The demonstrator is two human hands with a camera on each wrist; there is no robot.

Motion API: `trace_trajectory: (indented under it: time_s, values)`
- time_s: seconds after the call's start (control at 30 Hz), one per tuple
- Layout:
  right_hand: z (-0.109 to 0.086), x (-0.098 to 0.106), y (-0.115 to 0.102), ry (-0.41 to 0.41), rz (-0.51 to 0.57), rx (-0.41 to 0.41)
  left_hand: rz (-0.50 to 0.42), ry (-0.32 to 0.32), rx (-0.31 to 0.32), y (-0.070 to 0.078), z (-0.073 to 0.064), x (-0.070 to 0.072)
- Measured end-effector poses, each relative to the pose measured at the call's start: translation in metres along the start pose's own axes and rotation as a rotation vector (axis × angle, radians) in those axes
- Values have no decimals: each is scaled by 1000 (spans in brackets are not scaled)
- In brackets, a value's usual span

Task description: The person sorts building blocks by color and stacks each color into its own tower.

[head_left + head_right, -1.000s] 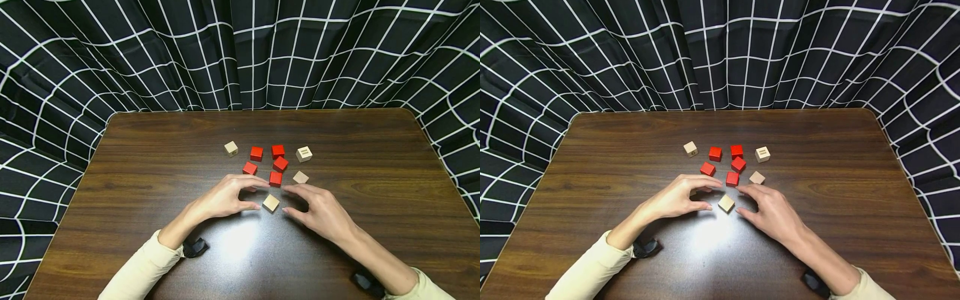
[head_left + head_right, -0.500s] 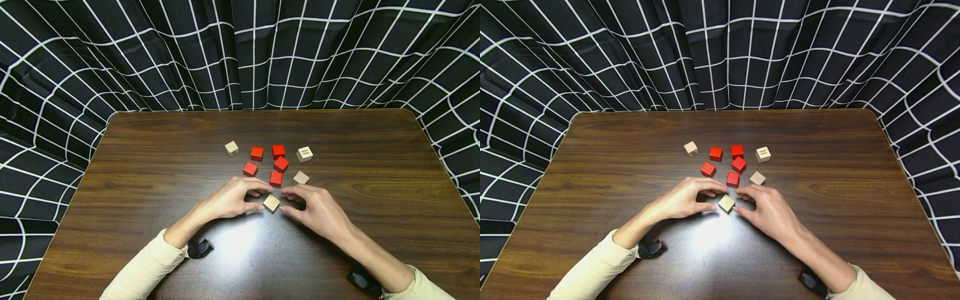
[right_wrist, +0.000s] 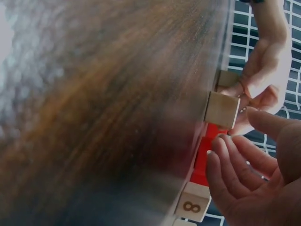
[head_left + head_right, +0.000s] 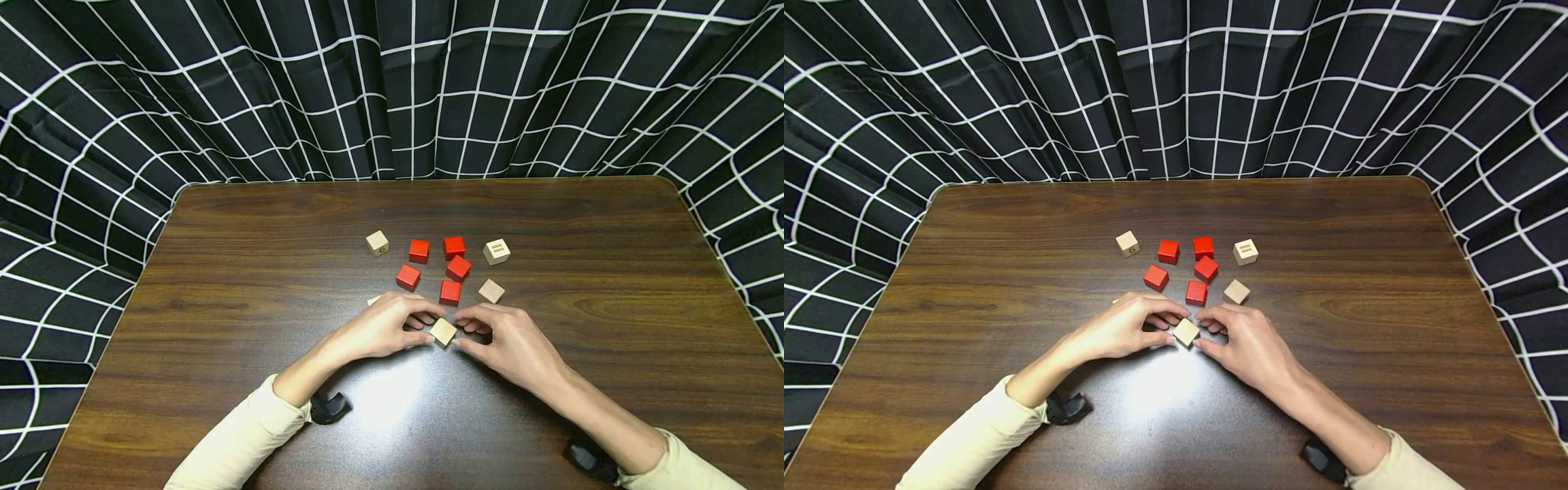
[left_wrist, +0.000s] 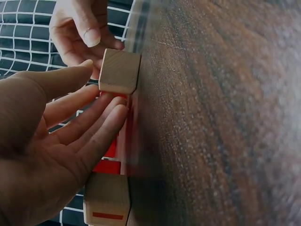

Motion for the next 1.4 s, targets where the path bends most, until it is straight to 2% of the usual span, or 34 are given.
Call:
trace_trajectory:
  time_s: [0.33,0.77,1.27,1.4]
  values:
    - [1,-8,2,-39,1,-31,31,7,30,-3,2,-4]
    - [1,-13,0,-57,-32,-35,65,42,20,-5,1,-5]
    - [2,-13,6,-62,22,-66,24,85,15,-4,2,-3]
    - [2,-11,8,-57,46,-82,22,114,23,-3,1,-1]
Point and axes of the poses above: each hand's wrist, its own z-axis towards the middle knuckle, its own x-axis out of the back of the hand, y = z × x, the point moved 10 cm from there along z, towards the middle knuckle, and after that the axes turned 7 degrees about -z, right-handed, at the moved point
